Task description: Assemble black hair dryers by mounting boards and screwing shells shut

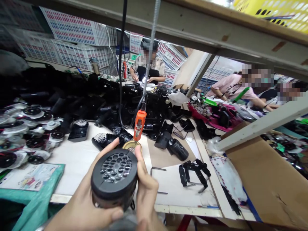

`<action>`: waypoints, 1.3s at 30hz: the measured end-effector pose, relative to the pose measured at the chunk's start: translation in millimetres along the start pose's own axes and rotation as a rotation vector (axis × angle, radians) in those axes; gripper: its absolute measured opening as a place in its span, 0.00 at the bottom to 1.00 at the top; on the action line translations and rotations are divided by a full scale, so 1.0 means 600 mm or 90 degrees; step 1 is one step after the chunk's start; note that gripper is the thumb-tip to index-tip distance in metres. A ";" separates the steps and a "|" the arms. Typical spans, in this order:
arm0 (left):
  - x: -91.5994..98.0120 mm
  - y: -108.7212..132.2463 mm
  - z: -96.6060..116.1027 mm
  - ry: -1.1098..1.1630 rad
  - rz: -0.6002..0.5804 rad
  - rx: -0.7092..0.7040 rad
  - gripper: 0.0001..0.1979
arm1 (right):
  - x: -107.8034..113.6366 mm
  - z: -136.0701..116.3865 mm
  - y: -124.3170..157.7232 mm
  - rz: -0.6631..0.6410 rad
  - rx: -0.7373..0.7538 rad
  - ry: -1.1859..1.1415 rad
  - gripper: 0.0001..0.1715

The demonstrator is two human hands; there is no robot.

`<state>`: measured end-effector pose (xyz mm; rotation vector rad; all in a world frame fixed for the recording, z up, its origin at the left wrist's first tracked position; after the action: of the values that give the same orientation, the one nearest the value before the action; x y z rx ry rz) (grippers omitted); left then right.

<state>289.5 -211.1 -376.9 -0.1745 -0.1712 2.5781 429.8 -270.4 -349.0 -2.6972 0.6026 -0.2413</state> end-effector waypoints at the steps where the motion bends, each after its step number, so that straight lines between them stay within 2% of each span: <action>1: -0.002 0.000 -0.008 -0.019 -0.034 0.007 0.62 | 0.006 -0.002 -0.007 -0.002 -0.003 -0.022 0.21; 4: -0.021 0.003 -0.028 -0.085 -0.150 0.016 0.70 | 0.017 -0.009 -0.027 -0.044 -0.037 -0.015 0.23; 7: -0.038 0.006 -0.036 -0.102 -0.220 0.022 0.71 | -0.011 -0.015 -0.032 -0.197 -0.050 -0.007 0.27; 9: -0.040 0.006 -0.041 -0.110 -0.239 0.048 0.70 | -0.029 -0.014 -0.030 -0.253 -0.036 -0.030 0.28; 12: -0.042 0.007 -0.052 -0.086 -0.270 0.096 0.71 | -0.033 0.003 -0.033 -0.193 -0.053 -0.065 0.28; 14: -0.042 0.008 -0.058 -0.042 -0.269 0.113 0.69 | -0.031 0.021 -0.034 -0.138 -0.095 -0.100 0.31; 19: -0.031 0.009 -0.070 -0.040 -0.184 0.136 0.54 | -0.020 0.076 -0.047 -0.091 -0.229 -0.188 0.36; 23: -0.030 0.016 -0.070 -0.112 -0.149 0.100 0.51 | -0.002 0.116 -0.067 -0.035 -0.348 -0.307 0.35; 25: -0.024 0.022 -0.077 -0.150 -0.100 0.084 0.49 | -0.002 0.125 -0.071 -0.013 -0.389 -0.342 0.34; 28: -0.019 0.033 -0.078 -0.204 -0.021 0.004 0.46 | 0.001 0.130 -0.067 0.038 -0.416 -0.341 0.31; 30: -0.023 0.039 -0.068 -0.207 0.008 -0.076 0.44 | -0.003 0.134 -0.062 0.031 -0.430 -0.353 0.31; 32: -0.024 0.041 -0.062 -0.195 0.031 -0.100 0.40 | -0.009 0.139 -0.059 0.004 -0.444 -0.366 0.31; 33: -0.022 0.038 -0.064 -0.177 0.043 -0.080 0.38 | -0.010 0.143 -0.060 -0.007 -0.452 -0.361 0.32; 35: -0.017 0.029 -0.079 -0.066 0.070 0.017 0.33 | -0.009 0.150 -0.064 -0.014 -0.456 -0.315 0.36; 37: -0.018 0.023 -0.107 0.156 0.104 0.155 0.28 | -0.009 0.151 -0.073 -0.015 -0.440 -0.245 0.41; 39: -0.028 0.023 -0.133 0.415 0.154 0.277 0.25 | -0.011 0.147 -0.081 -0.011 -0.407 -0.170 0.42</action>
<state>309.5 -224.8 -456.1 -0.8877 0.6761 2.5647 463.3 -199.0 -411.9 -3.2561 0.6574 0.3691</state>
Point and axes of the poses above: each hand's wrist, its own y-axis away from the middle knuckle, its own x-axis out of the back of the hand, z = x × y, the point moved 9 cm from there along -y, towards the middle knuckle, and after that the axes turned 2 degrees about -x, right-handed, at the moved point
